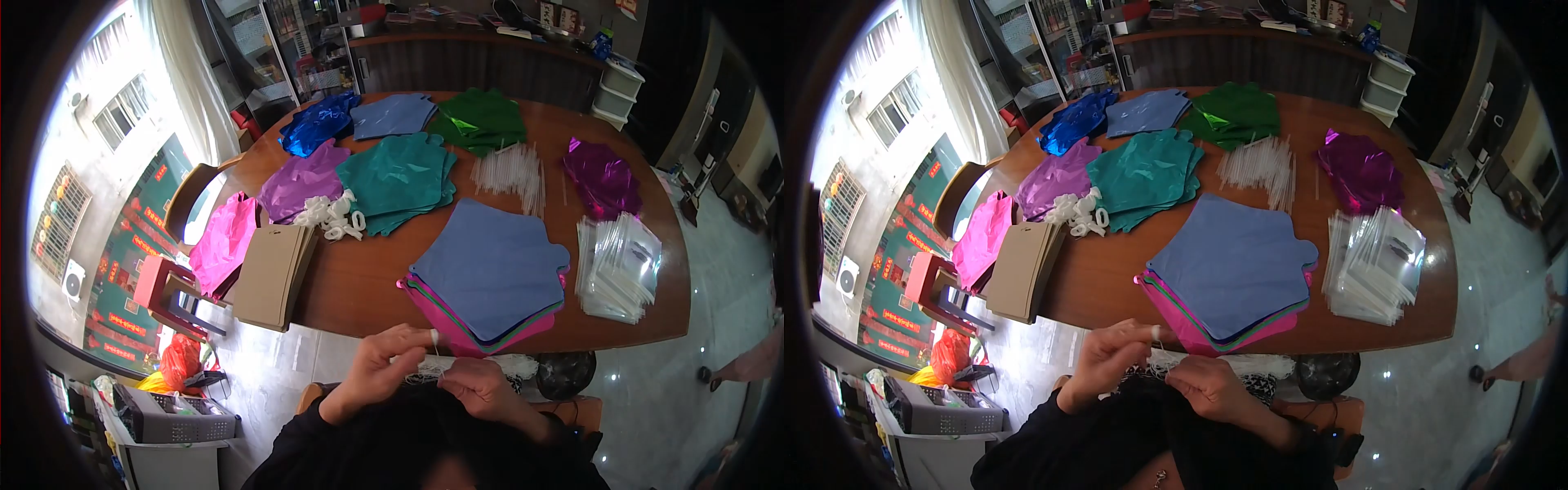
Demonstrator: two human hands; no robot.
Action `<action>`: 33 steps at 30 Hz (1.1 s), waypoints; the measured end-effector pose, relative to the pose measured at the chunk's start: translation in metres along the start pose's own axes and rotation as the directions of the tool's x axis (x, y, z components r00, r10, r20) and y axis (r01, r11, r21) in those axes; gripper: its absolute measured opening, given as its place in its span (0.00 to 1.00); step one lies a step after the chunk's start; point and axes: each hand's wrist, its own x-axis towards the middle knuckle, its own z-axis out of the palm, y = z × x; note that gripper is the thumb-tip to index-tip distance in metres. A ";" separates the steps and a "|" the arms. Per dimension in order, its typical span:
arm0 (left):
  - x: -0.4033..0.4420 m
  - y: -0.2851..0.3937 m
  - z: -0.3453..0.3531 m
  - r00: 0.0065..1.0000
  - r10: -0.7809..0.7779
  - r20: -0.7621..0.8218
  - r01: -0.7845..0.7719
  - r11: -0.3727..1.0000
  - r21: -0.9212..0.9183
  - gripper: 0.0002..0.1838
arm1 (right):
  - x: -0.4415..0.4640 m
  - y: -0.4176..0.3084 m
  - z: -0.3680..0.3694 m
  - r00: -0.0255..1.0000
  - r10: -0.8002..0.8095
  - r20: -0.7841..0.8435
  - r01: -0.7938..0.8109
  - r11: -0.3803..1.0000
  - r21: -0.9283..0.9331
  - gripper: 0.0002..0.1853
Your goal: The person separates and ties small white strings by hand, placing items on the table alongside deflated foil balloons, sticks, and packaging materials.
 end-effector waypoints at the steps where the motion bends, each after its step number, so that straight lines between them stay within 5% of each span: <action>1: 0.001 -0.001 0.001 0.993 0.120 0.017 -0.120 0.950 0.289 0.06 | 0.000 0.000 0.000 1.000 -0.010 0.005 0.011 1.000 -0.013 0.02; 7: -0.006 -0.001 -0.016 0.940 -0.065 0.336 -0.112 0.869 0.483 0.07 | 0.000 -0.005 -0.002 0.994 0.042 -0.104 -0.045 0.999 -0.029 0.02; 9: -0.008 0.008 -0.023 0.882 -0.305 0.360 0.198 0.931 0.305 0.07 | 0.001 -0.006 -0.002 0.995 0.037 -0.097 -0.041 0.998 -0.036 0.02; 11: -0.008 0.014 -0.026 0.752 -0.503 0.427 0.500 0.856 0.127 0.08 | 0.002 -0.006 -0.002 0.996 0.029 -0.090 -0.034 0.998 -0.045 0.02; 12: -0.008 0.013 -0.026 0.752 -0.502 0.427 0.499 0.857 0.128 0.08 | 0.002 -0.006 -0.002 0.995 0.028 -0.091 -0.032 0.998 -0.045 0.02; 14: -0.011 0.003 -0.026 0.841 -0.351 0.412 0.498 0.799 -0.336 0.08 | 0.002 -0.006 -0.003 0.996 0.042 -0.074 -0.045 0.998 -0.033 0.02; 16: -0.013 -0.003 -0.025 0.921 -0.224 0.319 0.390 0.563 -0.729 0.07 | 0.001 -0.006 -0.003 0.997 0.058 -0.056 -0.059 0.998 -0.021 0.03; 22: -0.008 0.004 -0.013 0.951 -0.305 0.046 0.210 0.529 -0.822 0.07 | -0.002 0.000 -0.002 0.999 0.035 -0.012 -0.035 0.999 -0.024 0.03; 25: -0.006 0.006 -0.001 0.976 -0.192 -0.100 0.165 0.959 -0.231 0.05 | 0.000 -0.001 -0.003 0.999 -0.039 0.011 0.039 0.999 -0.034 0.03; 26: -0.005 0.006 0.000 0.983 -0.132 -0.126 0.135 0.991 0.016 0.05 | 0.001 -0.001 -0.003 0.998 -0.066 0.020 0.067 0.997 -0.037 0.03; 27: -0.005 0.005 -0.001 0.983 -0.131 -0.127 0.135 0.991 0.017 0.05 | 0.001 -0.002 -0.003 0.998 -0.067 0.021 0.068 0.997 -0.036 0.03; 31: -0.003 -0.004 -0.015 0.944 -0.013 0.331 -0.168 0.843 0.511 0.11 | -0.001 -0.005 -0.003 0.991 -0.028 -0.128 0.026 0.999 -0.020 0.02; 33: -0.005 -0.001 -0.023 0.919 -0.096 0.381 -0.092 0.890 0.446 0.11 | -0.002 -0.005 -0.004 0.991 -0.013 -0.135 0.009 1.000 -0.027 0.02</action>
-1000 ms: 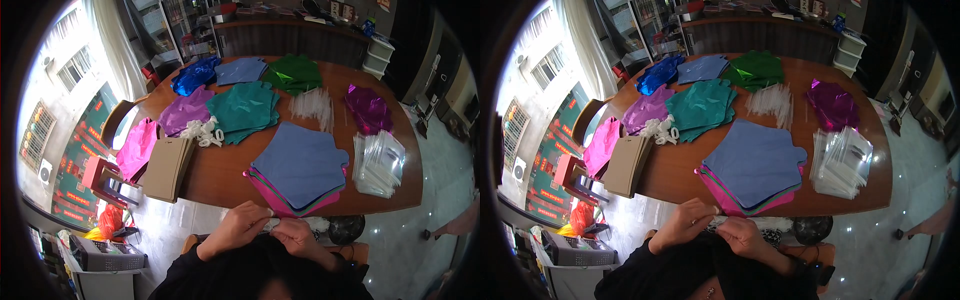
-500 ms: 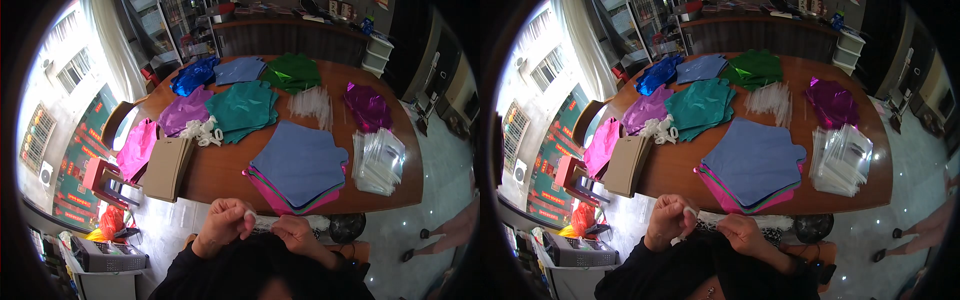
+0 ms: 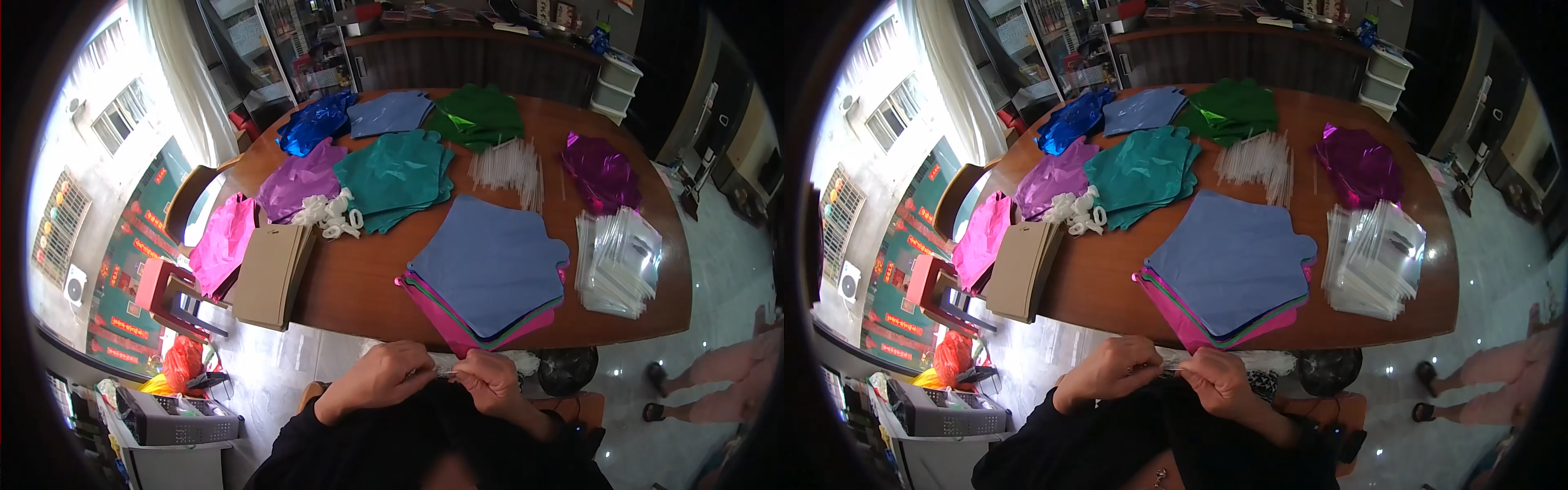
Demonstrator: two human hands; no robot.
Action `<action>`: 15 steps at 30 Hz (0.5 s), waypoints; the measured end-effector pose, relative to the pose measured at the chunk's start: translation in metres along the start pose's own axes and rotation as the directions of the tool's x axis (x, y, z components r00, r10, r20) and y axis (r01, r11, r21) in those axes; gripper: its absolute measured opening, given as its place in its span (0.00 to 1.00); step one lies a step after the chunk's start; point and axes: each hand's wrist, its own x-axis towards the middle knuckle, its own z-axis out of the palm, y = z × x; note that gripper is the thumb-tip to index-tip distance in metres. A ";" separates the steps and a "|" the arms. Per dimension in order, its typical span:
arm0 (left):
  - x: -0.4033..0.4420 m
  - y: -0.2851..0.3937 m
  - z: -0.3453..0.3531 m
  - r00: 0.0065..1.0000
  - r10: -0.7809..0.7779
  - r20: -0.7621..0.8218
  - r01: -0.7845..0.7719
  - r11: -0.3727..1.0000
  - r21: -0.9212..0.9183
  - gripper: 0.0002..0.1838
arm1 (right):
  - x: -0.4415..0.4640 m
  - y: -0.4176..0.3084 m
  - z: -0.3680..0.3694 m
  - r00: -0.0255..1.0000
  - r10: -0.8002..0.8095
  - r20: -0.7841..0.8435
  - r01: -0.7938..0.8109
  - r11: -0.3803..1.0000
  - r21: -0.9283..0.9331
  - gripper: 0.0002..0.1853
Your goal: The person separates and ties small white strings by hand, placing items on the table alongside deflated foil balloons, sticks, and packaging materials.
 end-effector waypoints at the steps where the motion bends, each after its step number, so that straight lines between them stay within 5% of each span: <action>1: -0.003 0.000 -0.004 0.995 -0.042 0.090 0.050 0.994 -0.098 0.11 | 0.000 0.000 -0.001 1.000 0.014 -0.004 -0.014 1.000 -0.009 0.02; 3: -0.007 0.001 -0.008 0.957 -0.096 0.275 0.174 0.946 -0.272 0.11 | -0.001 0.000 -0.001 0.999 0.041 -0.011 -0.041 0.999 -0.025 0.03; 4: -0.007 0.002 -0.008 0.957 -0.096 0.275 0.173 0.947 -0.272 0.11 | 0.000 0.000 -0.001 0.999 0.040 -0.011 -0.040 0.999 -0.025 0.03; 5: -0.008 0.003 -0.006 0.972 -0.078 0.224 0.179 0.860 -0.478 0.11 | 0.000 0.000 -0.001 0.999 0.049 0.006 -0.049 0.999 -0.013 0.03; 8: -0.009 0.009 -0.001 0.993 -0.095 0.063 0.095 0.377 -0.921 0.09 | 0.003 -0.002 0.001 0.995 0.076 0.058 -0.077 0.997 0.024 0.03; 13: 0.002 0.021 0.010 0.930 -0.314 -0.193 0.070 0.664 -0.745 0.06 | 0.004 0.002 0.003 0.994 -0.019 0.105 0.014 0.999 0.051 0.02; 14: 0.003 0.020 0.010 0.930 -0.314 -0.193 0.070 0.664 -0.745 0.06 | 0.004 0.003 0.003 0.994 -0.019 0.104 0.013 0.999 0.051 0.02; 15: 0.004 0.018 0.010 0.957 -0.208 -0.203 0.055 0.815 -0.577 0.06 | 0.003 0.003 0.003 0.995 -0.018 0.097 0.015 0.999 0.032 0.02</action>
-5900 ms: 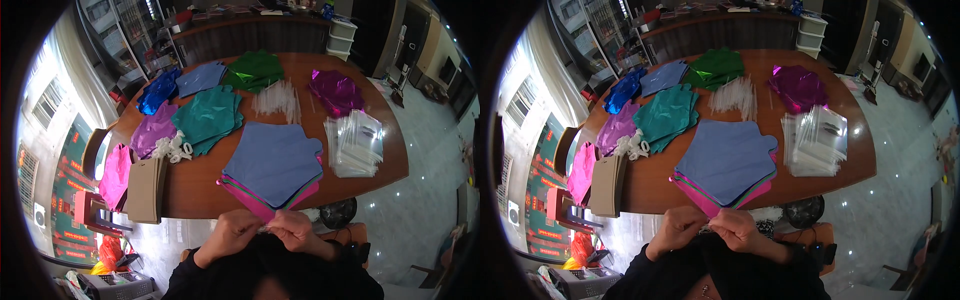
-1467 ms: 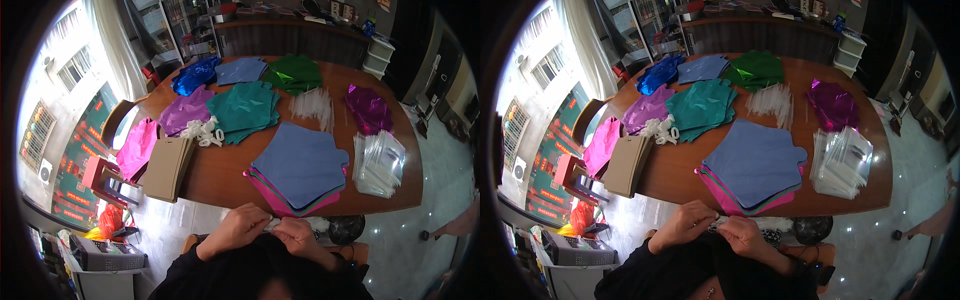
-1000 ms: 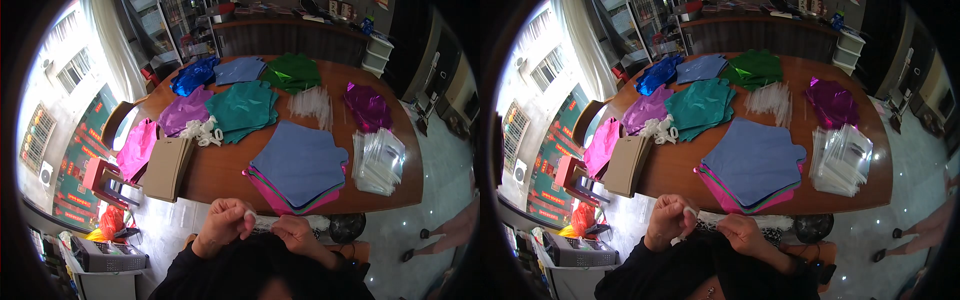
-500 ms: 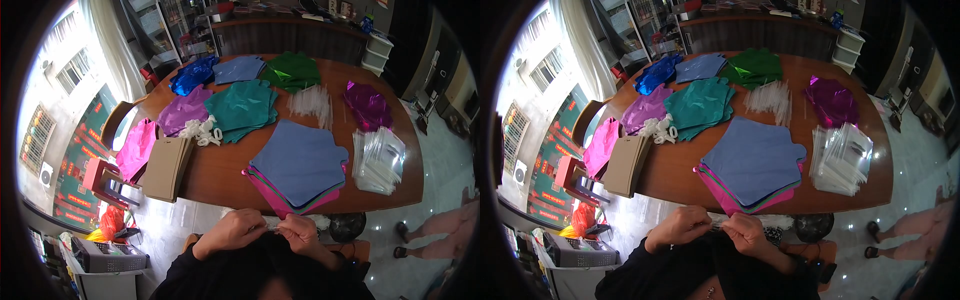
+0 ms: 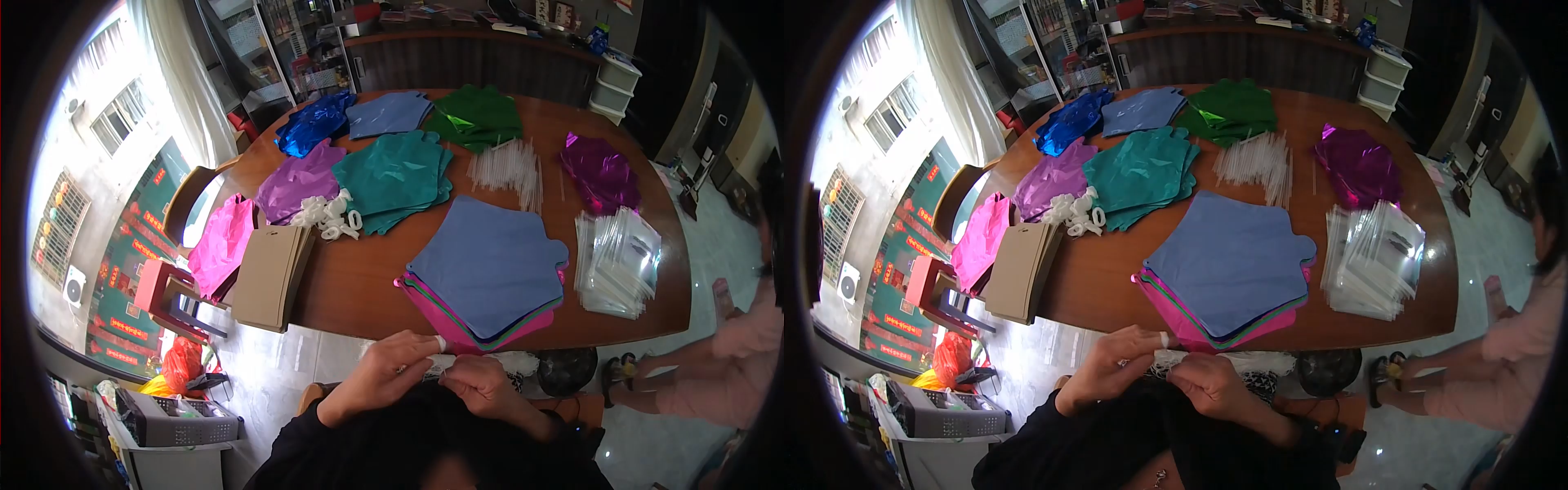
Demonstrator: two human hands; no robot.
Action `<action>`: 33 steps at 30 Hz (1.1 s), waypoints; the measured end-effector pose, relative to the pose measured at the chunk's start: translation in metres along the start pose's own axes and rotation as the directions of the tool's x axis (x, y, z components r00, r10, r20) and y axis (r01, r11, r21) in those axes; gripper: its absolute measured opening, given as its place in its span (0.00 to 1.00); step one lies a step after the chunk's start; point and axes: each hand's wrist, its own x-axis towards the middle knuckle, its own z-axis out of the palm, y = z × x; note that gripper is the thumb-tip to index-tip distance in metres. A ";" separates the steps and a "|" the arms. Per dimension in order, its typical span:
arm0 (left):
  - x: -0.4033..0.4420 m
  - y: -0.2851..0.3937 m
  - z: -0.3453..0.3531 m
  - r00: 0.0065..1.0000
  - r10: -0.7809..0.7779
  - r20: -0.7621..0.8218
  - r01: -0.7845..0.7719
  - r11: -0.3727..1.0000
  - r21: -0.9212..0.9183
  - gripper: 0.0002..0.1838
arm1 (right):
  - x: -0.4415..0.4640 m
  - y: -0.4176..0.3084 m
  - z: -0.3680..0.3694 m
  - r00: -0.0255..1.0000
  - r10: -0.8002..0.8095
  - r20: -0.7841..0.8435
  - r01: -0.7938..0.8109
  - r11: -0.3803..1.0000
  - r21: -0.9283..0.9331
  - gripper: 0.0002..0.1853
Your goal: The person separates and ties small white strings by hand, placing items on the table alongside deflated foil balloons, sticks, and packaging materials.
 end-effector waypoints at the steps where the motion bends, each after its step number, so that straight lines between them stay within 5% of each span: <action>1: 0.002 -0.001 -0.001 0.994 0.080 0.074 -0.094 0.974 0.205 0.06 | -0.001 0.001 0.000 1.000 0.000 -0.007 0.000 1.000 -0.019 0.02; 3: 0.006 -0.003 -0.004 0.948 0.181 0.262 -0.301 0.776 0.554 0.07 | -0.002 0.002 0.000 1.000 -0.003 -0.021 0.001 0.998 -0.056 0.01; 4: 0.006 -0.001 -0.005 0.948 0.180 0.262 -0.300 0.776 0.555 0.07 | -0.001 0.002 0.000 1.000 -0.002 -0.021 0.001 0.998 -0.056 0.01; 8: 0.000 0.011 -0.013 0.909 -0.233 0.346 0.033 0.867 0.498 0.10 | -0.001 0.005 0.000 1.000 0.011 -0.014 -0.012 0.997 -0.075 0.02; 9: -0.001 0.010 -0.016 0.908 -0.233 0.347 0.032 0.867 0.498 0.10 | -0.001 0.005 0.000 1.000 0.011 -0.014 -0.012 0.997 -0.076 0.02; 11: -0.005 0.002 -0.026 0.889 -0.300 0.347 0.262 0.953 0.153 0.08 | -0.001 0.004 0.000 0.999 0.040 -0.008 -0.040 0.998 -0.055 0.02; 13: -0.008 -0.004 -0.031 0.857 -0.357 0.371 0.453 0.865 -0.215 0.06 | 0.000 0.004 0.000 0.998 0.069 0.000 -0.069 0.997 -0.034 0.02; 19: -0.007 -0.010 -0.012 0.975 -0.187 0.123 0.221 0.716 -0.662 0.06 | 0.001 0.006 0.001 0.996 0.067 0.063 -0.068 0.997 0.020 0.02; 21: -0.005 -0.011 0.000 0.999 -0.030 0.011 0.032 0.967 -0.251 0.05 | 0.000 0.009 0.003 0.998 0.023 0.059 -0.024 1.000 0.011 0.02; 23: -0.002 -0.010 0.005 0.986 0.168 -0.013 -0.160 0.959 0.234 0.05 | 0.000 0.011 0.002 0.998 -0.027 0.056 0.027 1.000 -0.003 0.02; 28: 0.002 0.001 -0.003 0.976 0.094 0.194 -0.195 0.773 0.604 0.03 | 0.004 0.008 0.002 1.000 0.016 0.006 -0.016 0.998 -0.059 0.02; 33: -0.001 0.009 -0.008 0.965 -0.175 0.196 0.008 0.766 0.643 0.04 | 0.007 0.009 0.002 0.999 0.051 -0.005 -0.051 0.997 -0.054 0.03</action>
